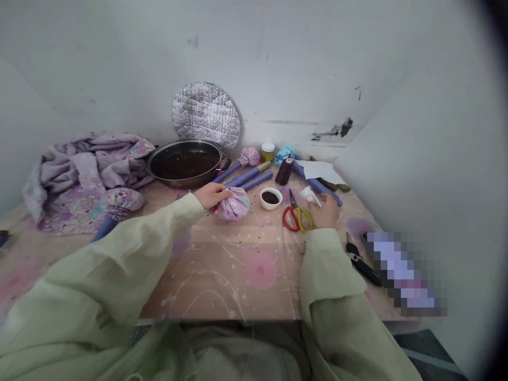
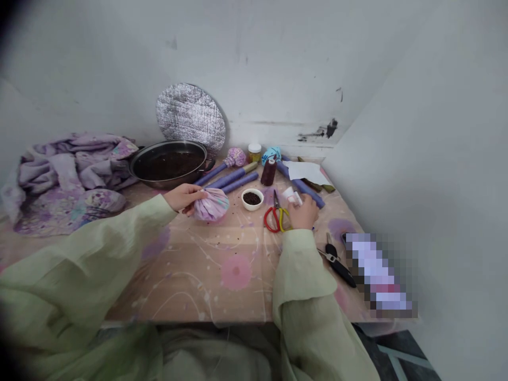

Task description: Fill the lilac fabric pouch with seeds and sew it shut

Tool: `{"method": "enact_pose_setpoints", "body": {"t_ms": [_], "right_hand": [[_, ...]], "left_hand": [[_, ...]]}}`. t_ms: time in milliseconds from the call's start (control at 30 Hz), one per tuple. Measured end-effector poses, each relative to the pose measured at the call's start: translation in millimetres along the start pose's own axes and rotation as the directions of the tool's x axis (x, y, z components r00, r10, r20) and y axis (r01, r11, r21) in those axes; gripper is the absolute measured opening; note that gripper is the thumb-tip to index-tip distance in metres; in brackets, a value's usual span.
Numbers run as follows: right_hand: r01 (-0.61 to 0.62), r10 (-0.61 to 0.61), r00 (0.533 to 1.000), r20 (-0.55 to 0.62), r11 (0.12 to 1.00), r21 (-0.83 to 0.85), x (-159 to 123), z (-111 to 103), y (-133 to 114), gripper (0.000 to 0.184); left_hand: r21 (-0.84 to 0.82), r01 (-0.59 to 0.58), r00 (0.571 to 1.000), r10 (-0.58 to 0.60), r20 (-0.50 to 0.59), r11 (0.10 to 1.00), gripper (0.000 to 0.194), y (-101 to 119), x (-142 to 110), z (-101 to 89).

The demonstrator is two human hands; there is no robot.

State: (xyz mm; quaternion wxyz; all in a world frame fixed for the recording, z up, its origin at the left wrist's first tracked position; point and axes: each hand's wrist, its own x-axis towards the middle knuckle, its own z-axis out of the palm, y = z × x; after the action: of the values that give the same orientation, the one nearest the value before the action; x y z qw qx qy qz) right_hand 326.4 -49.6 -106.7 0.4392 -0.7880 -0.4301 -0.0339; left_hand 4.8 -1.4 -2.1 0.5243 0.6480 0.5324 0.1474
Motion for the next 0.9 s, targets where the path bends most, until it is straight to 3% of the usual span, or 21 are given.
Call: {"method": "enact_pose_setpoints", "body": {"t_ms": [100,200,333,433,633,733,833,900], "right_hand": [[0.036,-0.039,0.996,-0.079,0.999,-0.039,-1.8,0.8,-3.7,0.044],[0.067,-0.067,0.993,-0.1,0.998,0.0,-1.5,0.3,-7.8,0.04],[0.046,-0.041,0.994,-0.105,0.998,0.047,1.5,-1.8,-8.7,0.037],[0.03,-0.021,0.994,-0.108,0.996,0.088,2.0,-2.6,-8.7,0.038],[0.022,-0.007,0.995,-0.099,0.989,0.146,0.3,-2.0,-9.7,0.031],[0.02,-0.003,0.996,-0.088,0.981,0.191,0.1,-2.1,-12.9,0.03],[0.0,0.005,1.0,-0.014,0.941,0.339,-9.6,-4.4,-29.0,0.029],[-0.072,-0.03,0.984,0.175,0.836,0.545,-25.7,-7.3,-48.8,0.028]], "left_hand": [[-0.011,-0.005,1.0,0.005,-0.015,1.0,0.02,0.4,0.9,1.2],[-0.055,0.023,1.0,-0.023,0.016,0.998,0.017,-0.5,1.4,-1.6],[-0.123,0.018,0.974,0.01,0.226,0.992,0.013,0.1,1.5,-10.7],[-0.164,-0.008,0.951,0.058,0.303,0.986,0.013,-0.4,4.6,-12.1],[-0.051,0.125,0.939,-0.102,0.329,0.991,0.014,-11.4,13.0,11.5],[-0.068,0.147,0.942,-0.119,0.314,0.987,0.013,-16.6,15.2,19.9],[-0.103,0.114,0.954,-0.08,0.29,0.988,0.011,-17.5,16.7,20.1],[-0.136,0.075,0.961,-0.035,0.275,0.988,0.012,-15.3,16.4,18.9]]}}
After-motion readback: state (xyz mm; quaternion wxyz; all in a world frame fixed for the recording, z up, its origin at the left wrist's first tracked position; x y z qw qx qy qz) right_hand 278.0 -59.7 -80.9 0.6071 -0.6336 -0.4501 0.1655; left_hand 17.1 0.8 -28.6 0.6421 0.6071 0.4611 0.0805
